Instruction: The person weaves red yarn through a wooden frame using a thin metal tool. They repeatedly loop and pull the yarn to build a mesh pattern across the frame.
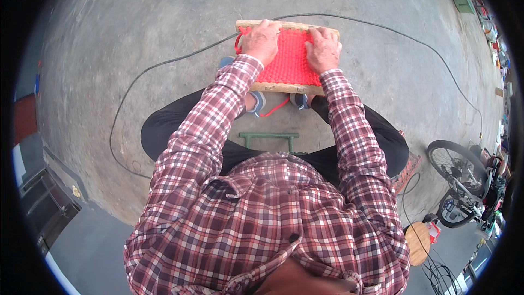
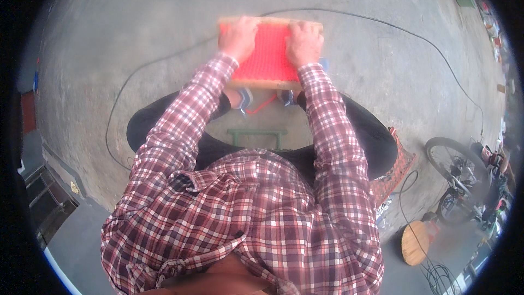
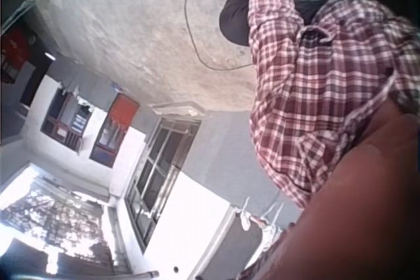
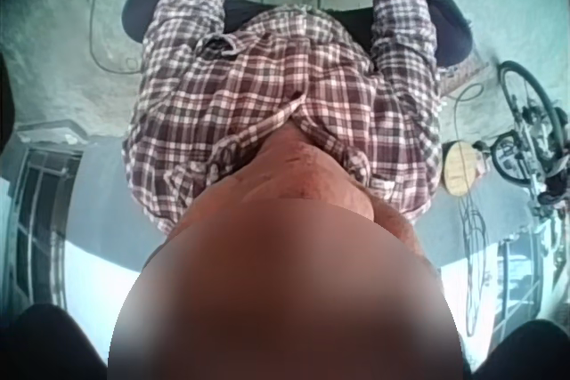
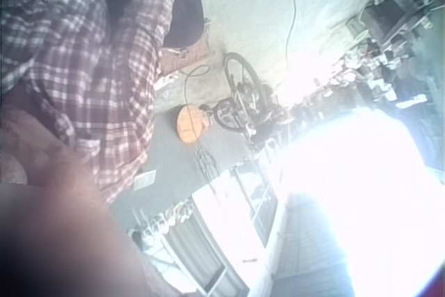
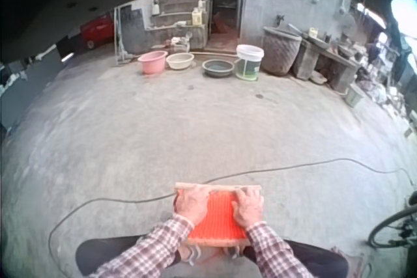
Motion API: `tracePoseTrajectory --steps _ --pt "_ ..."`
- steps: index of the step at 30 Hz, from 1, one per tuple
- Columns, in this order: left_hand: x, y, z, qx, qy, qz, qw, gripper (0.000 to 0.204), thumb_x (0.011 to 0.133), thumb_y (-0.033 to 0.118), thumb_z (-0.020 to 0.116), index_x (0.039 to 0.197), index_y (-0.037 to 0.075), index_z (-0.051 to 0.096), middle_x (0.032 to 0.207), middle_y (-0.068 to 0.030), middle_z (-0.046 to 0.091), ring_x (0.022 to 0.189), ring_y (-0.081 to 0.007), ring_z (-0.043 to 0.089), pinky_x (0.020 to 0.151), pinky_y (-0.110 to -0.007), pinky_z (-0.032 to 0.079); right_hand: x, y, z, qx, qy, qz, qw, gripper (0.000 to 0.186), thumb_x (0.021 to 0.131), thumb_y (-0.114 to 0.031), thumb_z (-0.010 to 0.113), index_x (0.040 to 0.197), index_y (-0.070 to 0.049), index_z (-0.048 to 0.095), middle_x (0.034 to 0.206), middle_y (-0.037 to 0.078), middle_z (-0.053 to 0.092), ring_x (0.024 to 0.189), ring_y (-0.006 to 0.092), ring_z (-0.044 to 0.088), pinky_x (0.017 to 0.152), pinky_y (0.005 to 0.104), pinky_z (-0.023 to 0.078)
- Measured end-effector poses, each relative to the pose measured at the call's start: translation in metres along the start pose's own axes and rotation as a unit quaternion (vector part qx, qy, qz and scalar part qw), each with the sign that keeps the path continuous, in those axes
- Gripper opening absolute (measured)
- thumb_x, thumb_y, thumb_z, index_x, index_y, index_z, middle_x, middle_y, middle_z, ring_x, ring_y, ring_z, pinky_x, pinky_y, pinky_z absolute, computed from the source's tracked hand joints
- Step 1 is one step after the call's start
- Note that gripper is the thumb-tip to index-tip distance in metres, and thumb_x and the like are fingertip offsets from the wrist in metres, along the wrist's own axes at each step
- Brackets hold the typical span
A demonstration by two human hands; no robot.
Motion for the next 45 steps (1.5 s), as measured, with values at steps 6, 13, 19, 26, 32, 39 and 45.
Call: tracePoseTrajectory --steps 6,13,19,26,32,39,45 --pt "-0.004 0.009 0.003 -0.003 -0.048 0.008 0.999 0.024 0.085 0.011 0.049 0.107 0.014 0.057 0.108 -0.0100 0.053 0.099 -0.0305 0.057 0.080 -0.043 0.049 -0.006 -0.024 -0.005 -0.042 -0.046 0.005 0.998 0.045 0.077 -0.032 0.067 0.119 -0.020 0.055 0.111 0.006 0.054 0.109 0.0275 0.047 0.089 0.0486 0.036" --pt "-0.004 0.010 0.009 -0.004 -0.072 -0.005 0.997 0.023 0.084 0.011 0.051 0.106 0.011 0.054 0.110 -0.0117 0.051 0.095 -0.0331 0.060 0.077 -0.045 0.050 -0.009 -0.027 -0.005 -0.047 -0.088 -0.006 0.995 0.048 0.076 -0.037 0.068 0.120 -0.023 0.054 0.110 0.006 0.054 0.108 0.0278 0.047 0.087 0.0494 0.036" --pt "-0.001 0.012 0.010 0.001 -0.072 0.003 0.997 0.017 0.084 0.012 0.049 0.100 0.008 0.053 0.108 -0.0127 0.052 0.088 -0.0362 0.061 0.073 -0.047 0.050 -0.005 -0.029 -0.010 -0.051 -0.109 -0.012 0.993 0.047 0.076 -0.041 0.068 0.117 -0.023 0.056 0.109 0.008 0.054 0.107 0.0289 0.048 0.086 0.0491 0.037" --pt "-0.002 0.016 0.012 -0.004 -0.072 0.008 0.997 0.014 0.085 0.013 0.047 0.094 0.008 0.057 0.105 -0.0124 0.053 0.088 -0.0353 0.061 0.073 -0.046 0.049 -0.006 -0.029 -0.009 -0.077 -0.130 -0.014 0.988 0.045 0.074 -0.042 0.069 0.115 -0.026 0.058 0.111 0.009 0.052 0.109 0.0288 0.047 0.088 0.0498 0.036" --pt "0.006 -0.009 0.005 -0.061 -0.052 -0.063 0.995 0.019 0.089 0.020 0.047 0.097 0.010 0.061 0.103 -0.0118 0.056 0.090 -0.0335 0.060 0.077 -0.045 0.049 -0.007 -0.023 -0.004 -0.055 -0.110 0.000 0.992 0.044 0.073 -0.039 0.071 0.114 -0.026 0.060 0.110 0.008 0.053 0.109 0.0292 0.046 0.091 0.0501 0.033" --pt "0.017 -0.076 -0.033 0.062 0.022 -0.166 0.984 0.028 0.092 0.034 0.046 0.096 0.012 0.064 0.100 -0.0121 0.059 0.098 -0.0312 0.058 0.084 -0.045 0.046 -0.008 -0.051 -0.004 -0.017 -0.044 -0.046 0.998 0.045 0.071 -0.030 0.071 0.112 -0.015 0.060 0.112 0.008 0.052 0.110 0.0297 0.046 0.092 0.0484 0.033" --pt "0.046 -0.073 -0.013 0.088 -0.080 -0.159 0.980 0.043 0.091 0.043 0.042 0.094 0.009 0.069 0.097 -0.0180 0.065 0.096 -0.0350 0.061 0.086 -0.044 0.047 0.000 -0.089 0.010 0.003 -0.077 -0.101 0.992 0.047 0.073 -0.031 0.070 0.112 -0.009 0.057 0.113 0.010 0.052 0.108 0.0291 0.046 0.091 0.0465 0.034"
Point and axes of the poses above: each hand's wrist, its own x-axis towards the middle knuckle, its own z-axis out of the palm, y = z × x, the point moved 7 cm from there along x, towards the middle knuckle
